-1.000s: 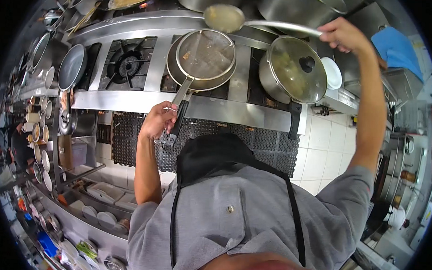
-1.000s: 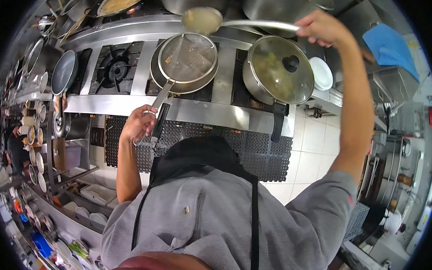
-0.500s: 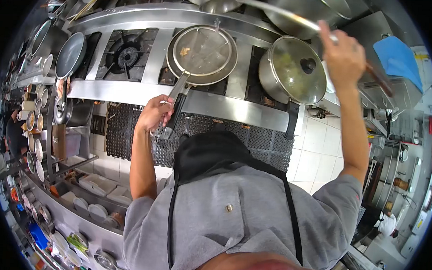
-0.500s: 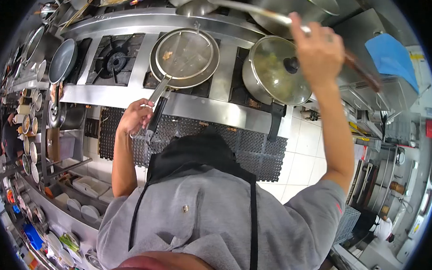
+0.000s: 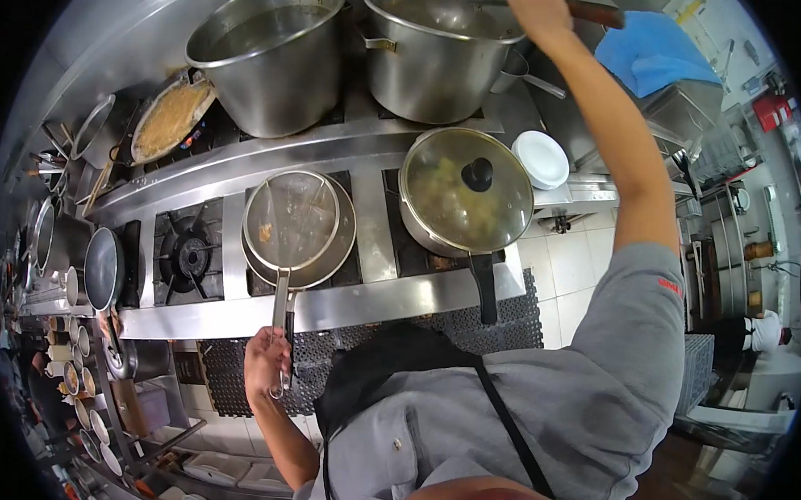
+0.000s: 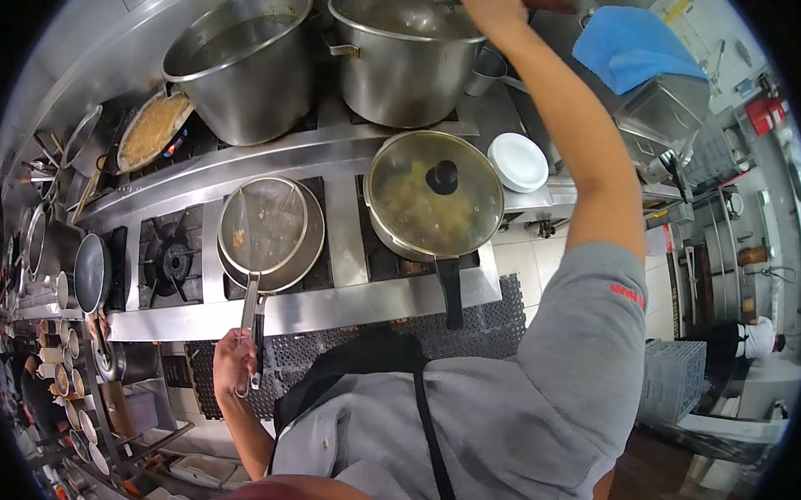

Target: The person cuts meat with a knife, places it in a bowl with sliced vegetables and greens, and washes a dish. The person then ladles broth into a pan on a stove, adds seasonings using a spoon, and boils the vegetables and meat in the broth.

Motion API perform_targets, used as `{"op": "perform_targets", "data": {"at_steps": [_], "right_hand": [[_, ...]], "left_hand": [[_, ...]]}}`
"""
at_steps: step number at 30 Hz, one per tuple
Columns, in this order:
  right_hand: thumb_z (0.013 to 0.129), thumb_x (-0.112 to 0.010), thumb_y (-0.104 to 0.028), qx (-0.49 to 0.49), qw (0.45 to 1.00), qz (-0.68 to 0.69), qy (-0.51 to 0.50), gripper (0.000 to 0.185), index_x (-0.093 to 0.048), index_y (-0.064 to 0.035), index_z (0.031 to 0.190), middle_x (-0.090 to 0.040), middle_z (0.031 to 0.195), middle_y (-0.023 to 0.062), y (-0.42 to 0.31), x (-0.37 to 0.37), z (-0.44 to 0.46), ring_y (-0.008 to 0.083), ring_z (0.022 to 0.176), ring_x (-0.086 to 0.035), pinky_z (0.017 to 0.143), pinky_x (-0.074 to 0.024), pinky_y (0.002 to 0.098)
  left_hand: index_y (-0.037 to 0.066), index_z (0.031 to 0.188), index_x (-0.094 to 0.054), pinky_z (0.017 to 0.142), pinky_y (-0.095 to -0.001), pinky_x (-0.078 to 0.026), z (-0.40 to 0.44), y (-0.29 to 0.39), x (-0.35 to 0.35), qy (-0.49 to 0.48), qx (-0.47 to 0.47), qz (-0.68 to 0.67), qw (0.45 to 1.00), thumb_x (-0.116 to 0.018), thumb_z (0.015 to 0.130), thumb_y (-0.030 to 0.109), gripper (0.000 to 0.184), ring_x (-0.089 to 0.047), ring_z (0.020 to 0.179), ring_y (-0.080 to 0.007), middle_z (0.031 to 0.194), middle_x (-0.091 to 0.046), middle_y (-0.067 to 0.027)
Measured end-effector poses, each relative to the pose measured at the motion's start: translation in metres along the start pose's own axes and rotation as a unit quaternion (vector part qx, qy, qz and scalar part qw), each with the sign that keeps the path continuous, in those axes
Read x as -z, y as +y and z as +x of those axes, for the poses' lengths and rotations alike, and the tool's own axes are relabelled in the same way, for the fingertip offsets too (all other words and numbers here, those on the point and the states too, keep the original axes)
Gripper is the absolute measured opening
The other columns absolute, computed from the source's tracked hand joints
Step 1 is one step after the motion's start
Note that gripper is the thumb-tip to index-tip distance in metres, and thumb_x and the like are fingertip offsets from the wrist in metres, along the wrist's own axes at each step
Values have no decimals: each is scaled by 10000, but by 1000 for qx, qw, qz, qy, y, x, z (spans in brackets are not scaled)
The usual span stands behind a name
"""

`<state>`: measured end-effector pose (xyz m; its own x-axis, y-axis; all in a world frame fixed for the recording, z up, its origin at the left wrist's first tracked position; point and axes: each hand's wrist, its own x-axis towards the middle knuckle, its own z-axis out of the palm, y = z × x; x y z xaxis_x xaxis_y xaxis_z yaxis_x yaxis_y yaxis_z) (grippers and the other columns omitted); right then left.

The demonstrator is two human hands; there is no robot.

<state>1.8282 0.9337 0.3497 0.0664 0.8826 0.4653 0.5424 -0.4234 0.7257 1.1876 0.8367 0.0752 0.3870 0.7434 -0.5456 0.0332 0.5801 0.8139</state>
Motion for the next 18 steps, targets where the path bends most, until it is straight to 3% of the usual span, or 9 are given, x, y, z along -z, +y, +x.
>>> {"op": "perform_targets", "data": {"at_steps": [2,6,7,9,10,12,16,18], "right_hand": [[819,-661,-196,2,998,-40,-58,190,-717,-168,998,-661,807,52,-23,-4,2,222,696,-669,604,-516,369],[775,-657,-124,-15,987,111,-116,167,-718,-145,929,-719,885,53,-20,-44,18,256,795,-704,659,-550,387],[775,-646,-133,-21,960,199,-194,104,-691,-64,839,-684,770,93,-12,-47,21,263,662,-664,580,-532,406],[760,-652,-159,-27,869,379,-316,209,-631,46,726,-579,538,124,7,-63,27,245,426,-553,396,-436,415],[768,-674,-202,-157,810,431,-365,248,-626,27,689,-546,519,97,11,-41,23,189,373,-479,344,-358,375],[791,-668,-223,-205,766,433,-428,201,-661,-25,760,-525,523,59,34,-48,24,143,383,-440,354,-332,325],[790,-682,-212,-214,749,410,-474,193,-627,-38,850,-527,577,61,76,-38,19,153,399,-431,387,-313,332],[794,-673,-251,-223,753,427,-449,239,-681,-144,1008,-520,568,4,92,-18,12,89,409,-418,386,-333,262]], "left_hand": [[16,1004,-494,344,-220,-342,1,-2,0,2,5,-8,1000,-563,890,24,133,-437,411,-99,646,-524,-39],[22,1000,-495,347,-223,-342,1,1,-7,8,4,-10,1000,-575,886,41,140,-433,411,-99,646,-521,-34],[24,999,-496,350,-226,-341,1,0,-8,8,2,-12,1000,-581,885,48,145,-432,413,-99,647,-521,-32],[21,1008,-496,363,-230,-352,3,1,-9,11,3,-4,1000,-579,890,51,147,-438,423,-101,650,-523,-34],[18,1017,-496,376,-234,-362,3,2,-9,12,3,5,1000,-577,896,53,150,-444,433,-103,654,-525,-36],[15,1021,-493,374,-236,-363,2,5,-9,13,8,-2,1000,-574,895,50,154,-443,432,-104,653,-523,-39],[33,1006,-517,365,-220,-324,4,10,-10,7,7,-30,1000,-603,874,56,160,-429,419,-91,645,-525,-29],[24,1021,-517,361,-224,-328,6,10,-5,-2,6,-35,999,-608,869,56,180,-430,419,-90,646,-529,-31]]}}
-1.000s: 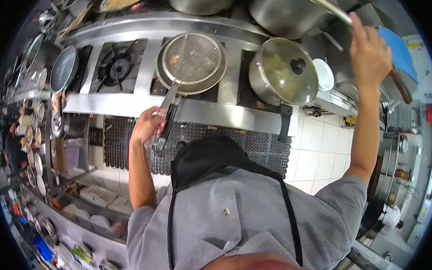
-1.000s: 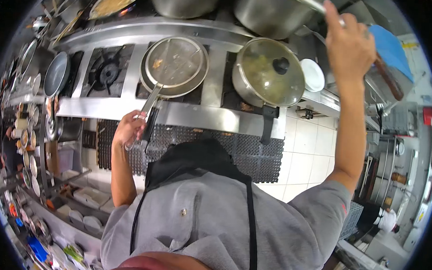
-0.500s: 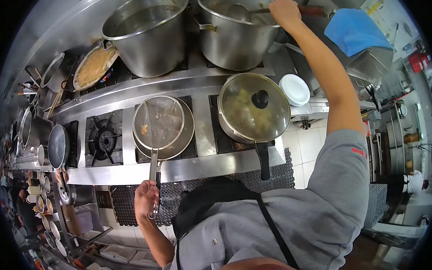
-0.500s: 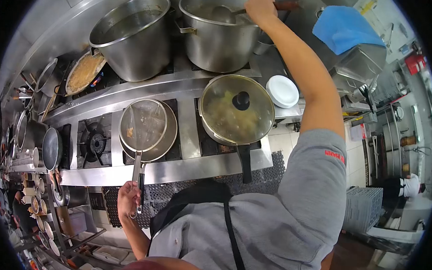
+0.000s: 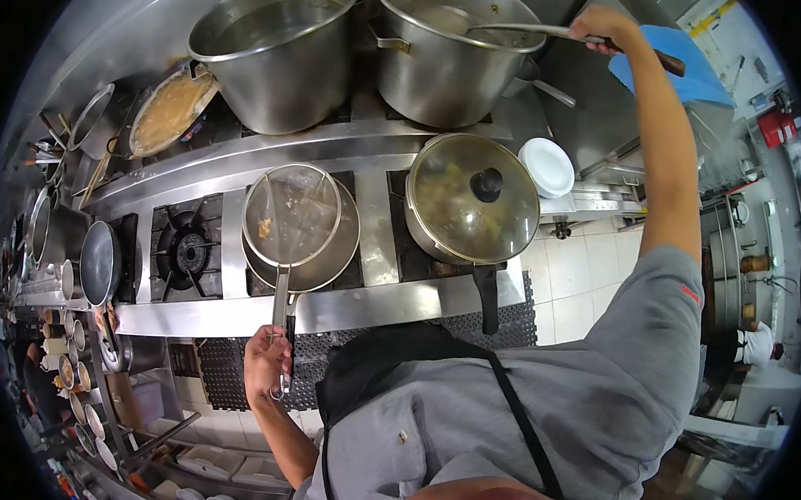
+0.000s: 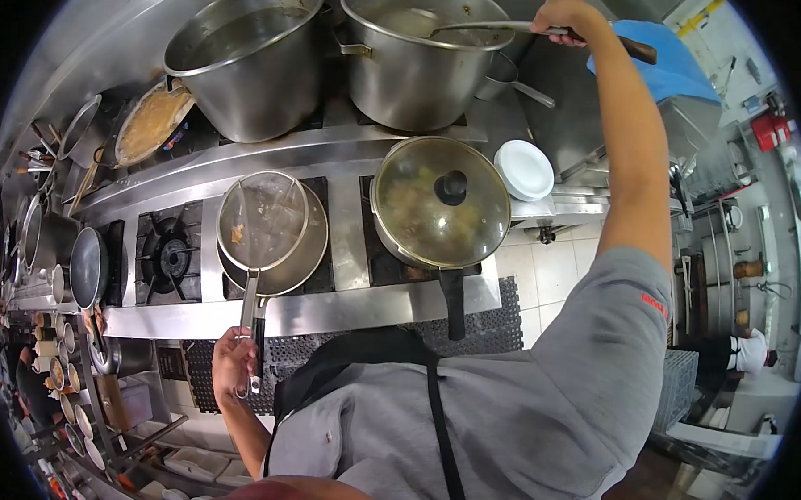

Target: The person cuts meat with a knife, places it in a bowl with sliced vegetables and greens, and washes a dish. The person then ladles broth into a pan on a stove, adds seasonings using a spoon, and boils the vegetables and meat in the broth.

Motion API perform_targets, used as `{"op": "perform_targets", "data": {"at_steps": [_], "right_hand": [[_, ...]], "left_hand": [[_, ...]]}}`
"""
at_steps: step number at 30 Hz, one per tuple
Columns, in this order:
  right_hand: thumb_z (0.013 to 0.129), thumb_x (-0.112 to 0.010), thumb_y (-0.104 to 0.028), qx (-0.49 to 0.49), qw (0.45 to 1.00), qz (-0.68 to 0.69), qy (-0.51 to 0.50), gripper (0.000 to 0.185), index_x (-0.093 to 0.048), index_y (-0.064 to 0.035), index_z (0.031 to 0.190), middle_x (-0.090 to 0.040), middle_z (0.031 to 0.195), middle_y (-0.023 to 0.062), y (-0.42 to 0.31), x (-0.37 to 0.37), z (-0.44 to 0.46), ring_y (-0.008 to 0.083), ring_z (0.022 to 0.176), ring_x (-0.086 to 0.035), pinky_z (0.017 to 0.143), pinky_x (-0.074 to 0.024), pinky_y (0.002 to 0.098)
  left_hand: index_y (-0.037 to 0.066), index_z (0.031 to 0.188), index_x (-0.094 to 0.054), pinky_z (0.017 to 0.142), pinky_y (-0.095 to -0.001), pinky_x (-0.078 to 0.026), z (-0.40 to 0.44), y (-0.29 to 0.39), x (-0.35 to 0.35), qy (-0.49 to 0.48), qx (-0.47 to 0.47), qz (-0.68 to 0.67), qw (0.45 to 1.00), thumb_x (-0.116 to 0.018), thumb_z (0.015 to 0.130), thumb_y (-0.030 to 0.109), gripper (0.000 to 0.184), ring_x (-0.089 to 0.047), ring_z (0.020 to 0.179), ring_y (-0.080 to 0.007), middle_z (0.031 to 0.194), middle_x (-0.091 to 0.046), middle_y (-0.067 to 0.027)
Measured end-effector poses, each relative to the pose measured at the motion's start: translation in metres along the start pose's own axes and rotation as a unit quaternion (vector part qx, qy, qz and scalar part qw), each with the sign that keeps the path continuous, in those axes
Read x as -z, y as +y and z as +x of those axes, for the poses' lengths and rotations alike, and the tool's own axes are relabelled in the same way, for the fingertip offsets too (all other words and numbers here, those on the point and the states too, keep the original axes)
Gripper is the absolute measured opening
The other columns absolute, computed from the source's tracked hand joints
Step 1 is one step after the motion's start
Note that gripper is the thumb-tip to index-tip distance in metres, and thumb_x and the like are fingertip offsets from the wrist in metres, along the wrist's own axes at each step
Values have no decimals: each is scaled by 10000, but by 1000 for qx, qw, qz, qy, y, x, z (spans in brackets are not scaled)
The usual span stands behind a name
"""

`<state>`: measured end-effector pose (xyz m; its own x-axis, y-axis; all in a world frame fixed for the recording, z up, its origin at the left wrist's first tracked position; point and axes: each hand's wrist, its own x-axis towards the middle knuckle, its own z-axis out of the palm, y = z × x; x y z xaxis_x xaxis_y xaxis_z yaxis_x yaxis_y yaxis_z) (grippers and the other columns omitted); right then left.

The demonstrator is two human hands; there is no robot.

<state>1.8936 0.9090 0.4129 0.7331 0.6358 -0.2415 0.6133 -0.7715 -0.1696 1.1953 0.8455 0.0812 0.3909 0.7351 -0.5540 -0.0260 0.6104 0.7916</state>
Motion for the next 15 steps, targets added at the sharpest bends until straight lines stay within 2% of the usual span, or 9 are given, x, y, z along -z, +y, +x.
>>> {"op": "perform_targets", "data": {"at_steps": [1,2,3,4,5,8,13,15], "right_hand": [[816,-669,-252,5,1000,13,10,309,-682,-138,1103,-515,568,-8,-4,8,-21,64,408,-414,377,-321,233],[816,-669,-252,2,1000,11,11,309,-682,-138,1103,-515,568,-8,-5,19,-25,64,408,-414,377,-321,233],[804,-663,-214,-7,1000,-5,6,143,-689,-117,907,-573,590,19,-3,30,-26,106,450,-485,415,-374,287],[792,-658,-175,-17,1000,-23,2,120,-697,-96,711,-632,611,45,-3,43,-32,148,492,-556,453,-427,341],[767,-687,-212,27,999,14,15,163,-658,-81,675,-579,553,34,-15,50,-64,124,436,-478,413,-380,312],[761,-696,-205,41,997,-6,66,159,-660,-74,679,-581,559,36,-27,67,-98,125,445,-491,409,-369,296],[749,-690,-168,63,997,-30,46,134,-709,-68,837,-602,594,37,-52,71,-145,122,459,-505,412,-367,292],[761,-687,-175,76,995,-38,57,136,-713,-71,845,-593,595,29,-63,58,-171,116,463,-502,416,-365,284]], "left_hand": [[17,1029,-504,365,-233,-344,2,2,2,-4,5,20,1000,-594,875,57,183,-438,427,-98,649,-527,-36],[10,1038,-492,368,-243,-361,2,3,4,-7,10,40,999,-581,882,57,186,-446,435,-106,652,-525,-40],[10,1038,-492,368,-243,-361,2,4,6,-10,12,40,999,-581,882,57,186,-446,435,-106,652,-525,-40],[11,1041,-493,369,-239,-357,2,5,7,-14,10,36,999,-585,882,61,190,-445,435,-102,652,-527,-40],[12,1044,-494,370,-235,-353,3,5,9,-18,10,31,999,-590,883,64,195,-444,434,-99,652,-529,-39],[13,1044,-499,372,-227,-347,4,9,13,-37,9,32,999,-594,885,65,193,-441,434,-92,652,-533,-34],[2,1049,-510,365,-239,-361,3,16,18,-50,9,47,998,-587,886,56,189,-444,433,-94,650,-538,-38],[-1,1051,-512,364,-241,-362,-1,22,18,-53,17,60,997,-585,880,53,193,-447,434,-97,648,-537,-41]]}}
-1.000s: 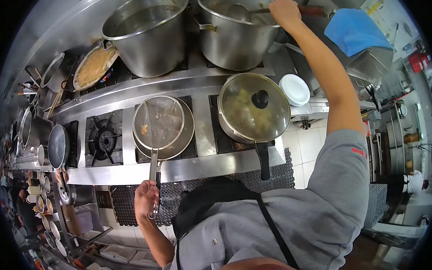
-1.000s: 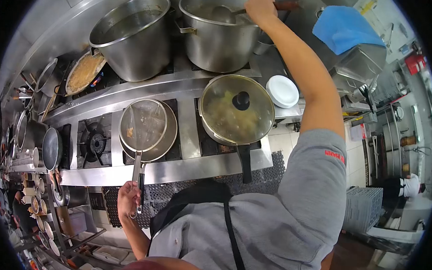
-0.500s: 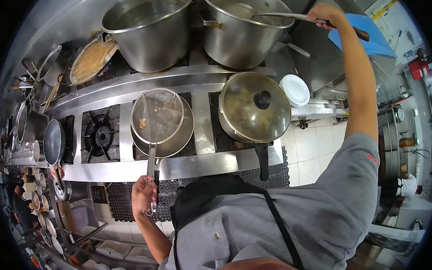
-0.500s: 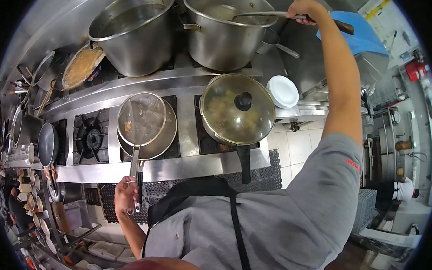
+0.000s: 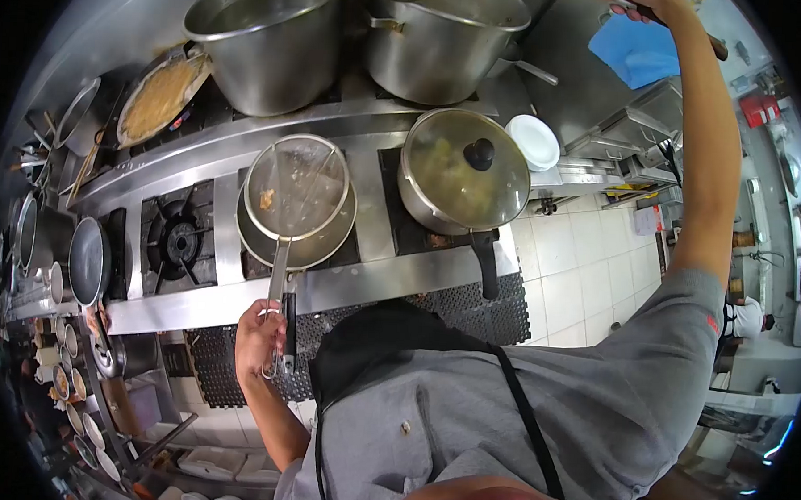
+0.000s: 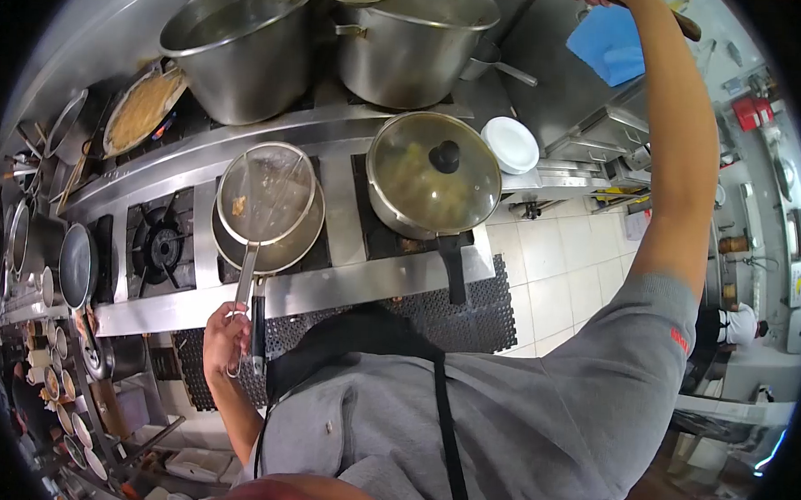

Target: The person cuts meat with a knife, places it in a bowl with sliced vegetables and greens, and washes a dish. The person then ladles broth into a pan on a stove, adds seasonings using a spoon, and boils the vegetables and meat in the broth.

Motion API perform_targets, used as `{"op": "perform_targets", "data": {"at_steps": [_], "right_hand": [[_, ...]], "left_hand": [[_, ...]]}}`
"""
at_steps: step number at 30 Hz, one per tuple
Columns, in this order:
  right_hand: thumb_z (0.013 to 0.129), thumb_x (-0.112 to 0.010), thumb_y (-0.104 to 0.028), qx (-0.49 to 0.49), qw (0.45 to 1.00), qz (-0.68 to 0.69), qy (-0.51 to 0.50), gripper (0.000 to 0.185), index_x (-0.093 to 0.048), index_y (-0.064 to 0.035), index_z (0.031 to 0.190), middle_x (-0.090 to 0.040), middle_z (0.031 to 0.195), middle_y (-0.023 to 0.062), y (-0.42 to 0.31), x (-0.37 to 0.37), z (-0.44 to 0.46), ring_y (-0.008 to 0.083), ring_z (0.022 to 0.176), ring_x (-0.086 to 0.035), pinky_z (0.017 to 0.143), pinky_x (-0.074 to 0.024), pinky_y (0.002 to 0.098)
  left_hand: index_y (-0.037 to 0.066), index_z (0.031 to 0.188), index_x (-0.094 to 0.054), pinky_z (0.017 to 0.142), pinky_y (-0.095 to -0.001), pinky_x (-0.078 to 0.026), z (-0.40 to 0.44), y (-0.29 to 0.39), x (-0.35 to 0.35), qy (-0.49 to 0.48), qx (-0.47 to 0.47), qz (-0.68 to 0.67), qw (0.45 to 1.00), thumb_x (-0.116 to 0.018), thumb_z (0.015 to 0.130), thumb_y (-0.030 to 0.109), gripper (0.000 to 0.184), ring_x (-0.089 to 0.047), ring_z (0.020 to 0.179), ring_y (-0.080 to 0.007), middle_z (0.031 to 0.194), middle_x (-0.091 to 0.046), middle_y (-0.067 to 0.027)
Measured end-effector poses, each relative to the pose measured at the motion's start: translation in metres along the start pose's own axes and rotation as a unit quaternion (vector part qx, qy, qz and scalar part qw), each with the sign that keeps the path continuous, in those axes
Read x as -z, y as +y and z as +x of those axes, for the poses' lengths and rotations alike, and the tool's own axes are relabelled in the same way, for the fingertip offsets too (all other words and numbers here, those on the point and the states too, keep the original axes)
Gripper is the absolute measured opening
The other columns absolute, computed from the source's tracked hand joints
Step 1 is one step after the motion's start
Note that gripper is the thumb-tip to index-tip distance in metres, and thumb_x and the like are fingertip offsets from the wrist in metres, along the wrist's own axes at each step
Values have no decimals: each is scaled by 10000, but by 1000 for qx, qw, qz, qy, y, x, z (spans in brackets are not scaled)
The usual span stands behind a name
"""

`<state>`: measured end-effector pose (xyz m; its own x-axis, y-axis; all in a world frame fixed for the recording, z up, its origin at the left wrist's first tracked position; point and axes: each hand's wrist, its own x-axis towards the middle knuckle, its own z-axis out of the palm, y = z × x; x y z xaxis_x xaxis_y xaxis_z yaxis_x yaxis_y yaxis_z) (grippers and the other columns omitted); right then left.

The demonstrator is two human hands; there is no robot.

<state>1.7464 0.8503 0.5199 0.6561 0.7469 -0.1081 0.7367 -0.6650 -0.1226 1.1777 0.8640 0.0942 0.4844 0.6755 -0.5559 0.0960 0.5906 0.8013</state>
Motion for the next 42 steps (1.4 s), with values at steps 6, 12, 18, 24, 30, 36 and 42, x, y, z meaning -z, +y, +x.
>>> {"op": "perform_targets", "data": {"at_steps": [6,12,18,24,30,36,42], "right_hand": [[809,-679,-224,75,991,68,-88,255,-690,-81,1020,-565,588,33,11,-87,1,117,434,-482,397,-355,275],[833,-682,-192,115,963,121,-213,424,-636,-80,1239,-540,573,-17,-24,-218,-30,32,395,-393,336,-262,211],[778,-721,-221,281,951,-114,62,387,-687,-201,1163,-688,949,105,-61,-311,-91,238,798,-658,710,-511,357],[754,-693,-173,375,794,-290,381,454,-649,-284,1192,-640,892,-17,-45,-294,-106,196,760,-622,666,-498,355],[777,-676,-219,277,703,-361,546,422,-634,-368,1169,-628,839,-65,19,-157,-80,149,713,-619,604,-489,330],[743,-671,-207,163,807,-339,455,188,-713,-28,782,-663,729,223,40,-110,12,363,640,-660,598,-511,501],[792,-597,-135,170,825,-425,333,159,-714,-53,863,-691,879,171,25,-166,127,305,810,-705,644,-553,430]], "left_hand": [[2,1070,-534,376,-236,-335,-8,5,8,8,2,50,999,-567,817,71,265,-441,432,-97,605,-522,-28],[-26,1029,-526,395,-249,-365,-4,2,19,-13,7,24,1000,-593,853,46,201,-474,479,-110,660,-549,-48],[-15,1021,-528,407,-251,-376,6,-19,23,-38,-8,14,999,-607,860,74,200,-482,484,-111,666,-556,-50],[-18,1040,-537,398,-246,-375,6,-24,16,-16,2,32,999,-627,836,56,235,-484,472,-102,664,-573,-48],[-14,1051,-552,398,-249,-381,0,-21,4,46,4,69,997,-584,848,73,224,-483,468,-106,655,-564,-43],[11,1056,-526,370,-215,-353,1,-29,-15,84,-31,26,996,-577,883,78,192,-461,439,-82,646,-557,-34],[-13,1033,-502,359,-226,-363,2,-30,-31,70,-34,-4,997,-548,898,34,151,-451,421,-96,651,-554,-46]]}}
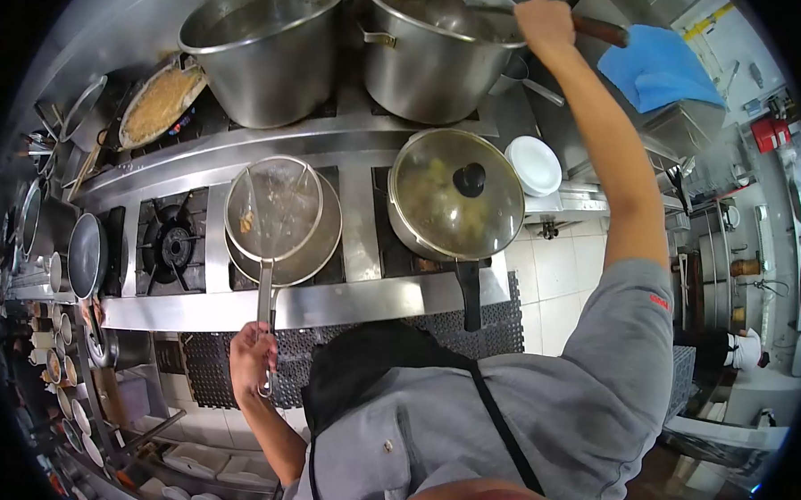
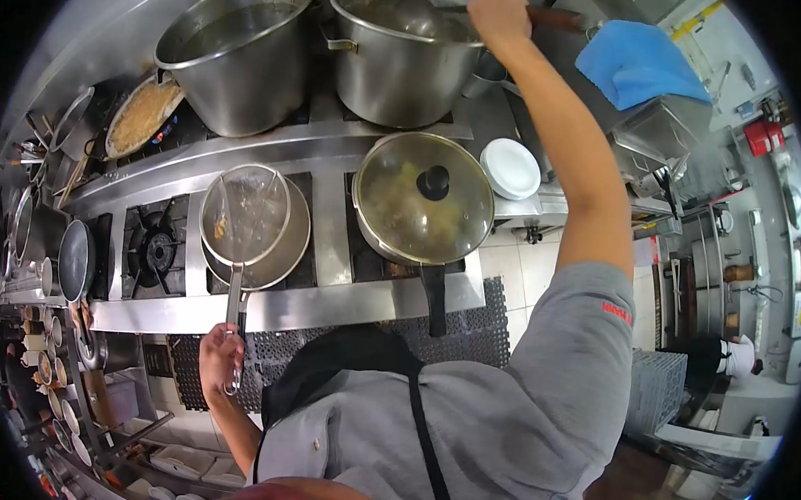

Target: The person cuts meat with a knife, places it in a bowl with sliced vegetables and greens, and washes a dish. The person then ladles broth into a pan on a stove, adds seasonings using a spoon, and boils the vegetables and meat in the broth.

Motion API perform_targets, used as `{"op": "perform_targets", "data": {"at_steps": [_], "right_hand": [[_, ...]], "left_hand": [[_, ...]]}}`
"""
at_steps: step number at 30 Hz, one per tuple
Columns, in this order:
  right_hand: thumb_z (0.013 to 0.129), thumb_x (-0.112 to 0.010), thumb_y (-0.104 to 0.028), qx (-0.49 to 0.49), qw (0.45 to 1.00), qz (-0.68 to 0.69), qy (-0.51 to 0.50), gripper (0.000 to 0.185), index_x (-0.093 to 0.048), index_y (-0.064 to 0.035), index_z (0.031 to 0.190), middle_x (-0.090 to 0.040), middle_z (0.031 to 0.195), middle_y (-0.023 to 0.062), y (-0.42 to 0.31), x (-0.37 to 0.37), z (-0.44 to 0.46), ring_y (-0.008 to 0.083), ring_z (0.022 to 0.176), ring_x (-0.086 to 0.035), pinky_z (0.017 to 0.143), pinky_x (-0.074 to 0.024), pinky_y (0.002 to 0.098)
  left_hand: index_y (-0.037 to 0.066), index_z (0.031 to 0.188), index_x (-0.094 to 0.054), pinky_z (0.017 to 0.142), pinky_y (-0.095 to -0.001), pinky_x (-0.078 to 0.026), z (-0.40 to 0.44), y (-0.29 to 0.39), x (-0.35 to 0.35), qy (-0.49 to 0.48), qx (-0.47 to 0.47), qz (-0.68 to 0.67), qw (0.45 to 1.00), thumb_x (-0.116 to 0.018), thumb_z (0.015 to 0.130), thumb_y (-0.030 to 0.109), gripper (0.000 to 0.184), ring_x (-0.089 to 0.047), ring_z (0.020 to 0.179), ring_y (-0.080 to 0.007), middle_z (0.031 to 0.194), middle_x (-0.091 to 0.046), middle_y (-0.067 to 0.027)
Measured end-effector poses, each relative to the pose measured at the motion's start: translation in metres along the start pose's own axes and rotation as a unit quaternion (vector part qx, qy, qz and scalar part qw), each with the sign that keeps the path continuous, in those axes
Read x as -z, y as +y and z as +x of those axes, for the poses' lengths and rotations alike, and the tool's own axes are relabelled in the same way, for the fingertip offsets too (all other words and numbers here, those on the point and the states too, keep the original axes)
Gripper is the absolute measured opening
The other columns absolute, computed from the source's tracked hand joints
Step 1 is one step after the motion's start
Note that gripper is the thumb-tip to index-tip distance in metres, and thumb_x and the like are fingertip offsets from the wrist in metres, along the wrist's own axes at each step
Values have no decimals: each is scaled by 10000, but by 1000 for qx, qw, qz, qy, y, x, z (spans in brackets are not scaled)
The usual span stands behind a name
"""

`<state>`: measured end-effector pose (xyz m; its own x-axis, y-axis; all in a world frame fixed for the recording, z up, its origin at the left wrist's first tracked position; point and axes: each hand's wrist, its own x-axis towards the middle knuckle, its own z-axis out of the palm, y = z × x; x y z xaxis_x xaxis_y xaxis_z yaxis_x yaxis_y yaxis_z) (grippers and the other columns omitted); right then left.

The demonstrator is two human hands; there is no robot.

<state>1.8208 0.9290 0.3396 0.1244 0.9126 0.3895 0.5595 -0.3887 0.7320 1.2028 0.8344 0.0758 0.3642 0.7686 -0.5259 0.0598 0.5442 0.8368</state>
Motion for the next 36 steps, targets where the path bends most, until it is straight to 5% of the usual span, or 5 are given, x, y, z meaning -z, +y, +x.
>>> {"op": "perform_targets", "data": {"at_steps": [7,11,20,27,36], "right_hand": [[775,-651,-159,-2,983,172,-68,192,-678,-12,894,-683,815,138,-1,-43,35,295,704,-689,552,-530,401],[743,-689,-91,-213,771,482,-357,155,-603,-22,851,-513,637,35,31,-34,40,152,501,-524,409,-408,311],[811,-653,-216,-210,792,470,-328,256,-682,-84,1029,-545,566,10,134,8,20,77,369,-406,350,-311,248],[791,-677,-173,-190,787,477,-343,134,-726,-92,885,-625,646,33,174,88,21,110,471,-508,415,-373,272],[805,-673,-183,-113,809,484,-312,178,-738,-57,913,-628,632,54,76,175,-40,141,472,-534,429,-402,299]], "left_hand": [[-5,1030,-505,366,-231,-370,1,-7,-4,2,8,-38,999,-574,898,50,158,-463,428,-106,645,-559,-49],[13,1027,-520,350,-233,-366,-1,-5,-5,18,19,-34,999,-602,870,55,182,-456,410,-101,632,-555,-34],[-18,1043,-508,374,-242,-378,2,15,-2,-14,21,-6,1000,-570,885,42,179,-465,432,-109,652,-567,-56],[-10,1046,-515,369,-233,-371,8,19,3,-46,15,-18,999,-574,888,54,180,-461,435,-102,653,-570,-56],[-15,1052,-506,371,-243,-368,10,24,15,-82,29,22,996,-575,872,55,205,-467,449,-109,658,-558,-59]]}}
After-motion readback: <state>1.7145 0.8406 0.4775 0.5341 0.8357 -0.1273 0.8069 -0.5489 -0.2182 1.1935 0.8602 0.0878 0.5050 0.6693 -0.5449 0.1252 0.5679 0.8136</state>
